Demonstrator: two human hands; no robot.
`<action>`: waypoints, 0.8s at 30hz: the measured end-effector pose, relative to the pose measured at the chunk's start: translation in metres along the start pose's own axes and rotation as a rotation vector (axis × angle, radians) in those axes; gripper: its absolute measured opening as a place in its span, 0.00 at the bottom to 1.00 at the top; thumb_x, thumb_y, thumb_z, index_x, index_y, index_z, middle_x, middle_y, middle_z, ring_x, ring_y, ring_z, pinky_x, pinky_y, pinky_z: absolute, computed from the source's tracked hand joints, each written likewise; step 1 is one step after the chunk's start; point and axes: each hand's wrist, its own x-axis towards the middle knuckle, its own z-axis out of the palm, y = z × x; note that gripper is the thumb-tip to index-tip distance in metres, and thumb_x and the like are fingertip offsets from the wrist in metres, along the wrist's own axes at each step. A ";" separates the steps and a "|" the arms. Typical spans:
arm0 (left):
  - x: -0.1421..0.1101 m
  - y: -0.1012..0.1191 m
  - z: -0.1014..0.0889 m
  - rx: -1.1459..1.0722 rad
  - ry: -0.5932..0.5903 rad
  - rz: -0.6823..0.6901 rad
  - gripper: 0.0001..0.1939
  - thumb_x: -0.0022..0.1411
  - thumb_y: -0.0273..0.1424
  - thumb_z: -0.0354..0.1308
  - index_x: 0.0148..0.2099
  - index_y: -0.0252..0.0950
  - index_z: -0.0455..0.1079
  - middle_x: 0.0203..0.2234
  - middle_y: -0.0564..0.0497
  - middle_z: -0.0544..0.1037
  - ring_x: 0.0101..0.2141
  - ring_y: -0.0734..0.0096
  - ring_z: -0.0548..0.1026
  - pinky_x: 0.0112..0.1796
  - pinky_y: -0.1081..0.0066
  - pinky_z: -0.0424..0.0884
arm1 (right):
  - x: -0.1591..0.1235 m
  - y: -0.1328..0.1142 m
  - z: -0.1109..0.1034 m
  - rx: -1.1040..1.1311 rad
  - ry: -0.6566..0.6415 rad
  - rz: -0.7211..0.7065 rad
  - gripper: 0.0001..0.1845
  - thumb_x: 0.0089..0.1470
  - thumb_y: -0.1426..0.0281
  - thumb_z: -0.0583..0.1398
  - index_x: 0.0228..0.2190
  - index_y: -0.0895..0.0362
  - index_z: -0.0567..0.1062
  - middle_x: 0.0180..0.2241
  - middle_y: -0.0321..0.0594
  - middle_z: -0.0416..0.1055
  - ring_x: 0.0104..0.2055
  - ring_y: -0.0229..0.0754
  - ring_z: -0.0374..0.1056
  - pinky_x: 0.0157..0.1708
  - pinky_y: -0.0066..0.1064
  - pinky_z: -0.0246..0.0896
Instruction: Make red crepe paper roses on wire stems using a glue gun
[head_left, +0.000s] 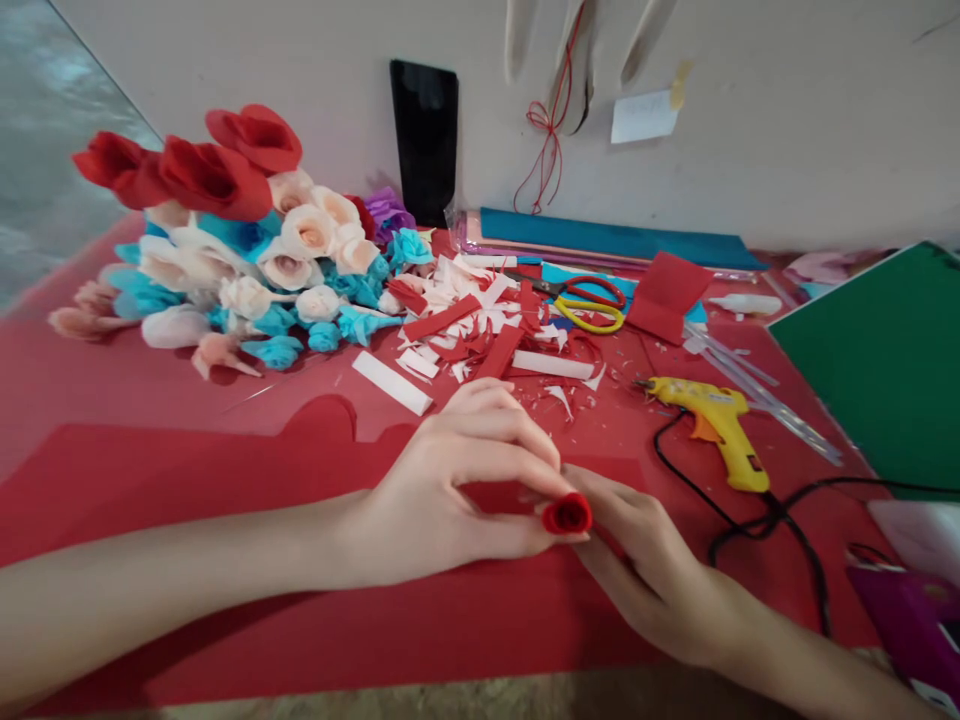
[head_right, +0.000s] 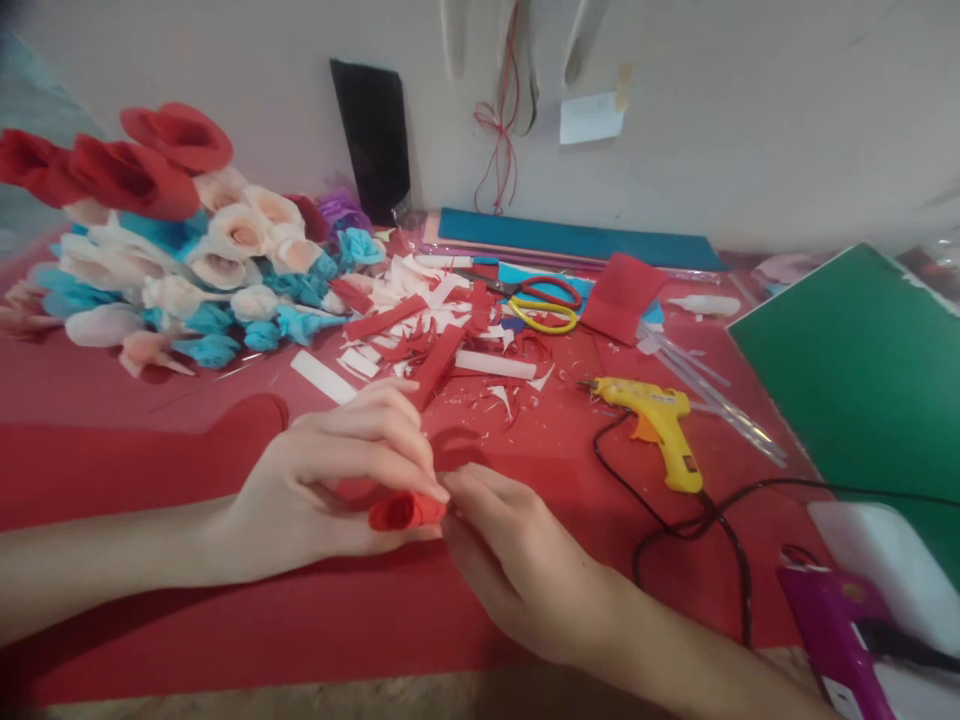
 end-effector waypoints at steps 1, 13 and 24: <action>0.000 0.001 0.000 -0.006 0.005 -0.007 0.04 0.49 0.24 0.64 0.30 0.32 0.72 0.24 0.50 0.75 0.28 0.73 0.69 0.37 0.66 0.65 | 0.000 -0.001 0.000 -0.009 0.007 0.006 0.06 0.56 0.79 0.49 0.32 0.57 0.61 0.29 0.36 0.62 0.29 0.32 0.59 0.31 0.22 0.57; -0.004 0.004 0.005 -0.075 -0.027 -0.108 0.11 0.50 0.25 0.62 0.23 0.33 0.62 0.23 0.54 0.71 0.27 0.77 0.68 0.40 0.67 0.64 | -0.002 -0.004 0.005 0.005 -0.069 0.037 0.09 0.56 0.79 0.47 0.27 0.58 0.61 0.27 0.37 0.63 0.27 0.33 0.59 0.30 0.23 0.59; -0.001 0.005 0.004 -0.053 -0.003 -0.128 0.11 0.52 0.23 0.60 0.22 0.33 0.61 0.22 0.54 0.69 0.27 0.76 0.66 0.37 0.69 0.64 | 0.002 -0.011 0.003 0.096 0.044 0.048 0.05 0.57 0.75 0.50 0.31 0.55 0.62 0.26 0.33 0.66 0.25 0.32 0.62 0.26 0.19 0.59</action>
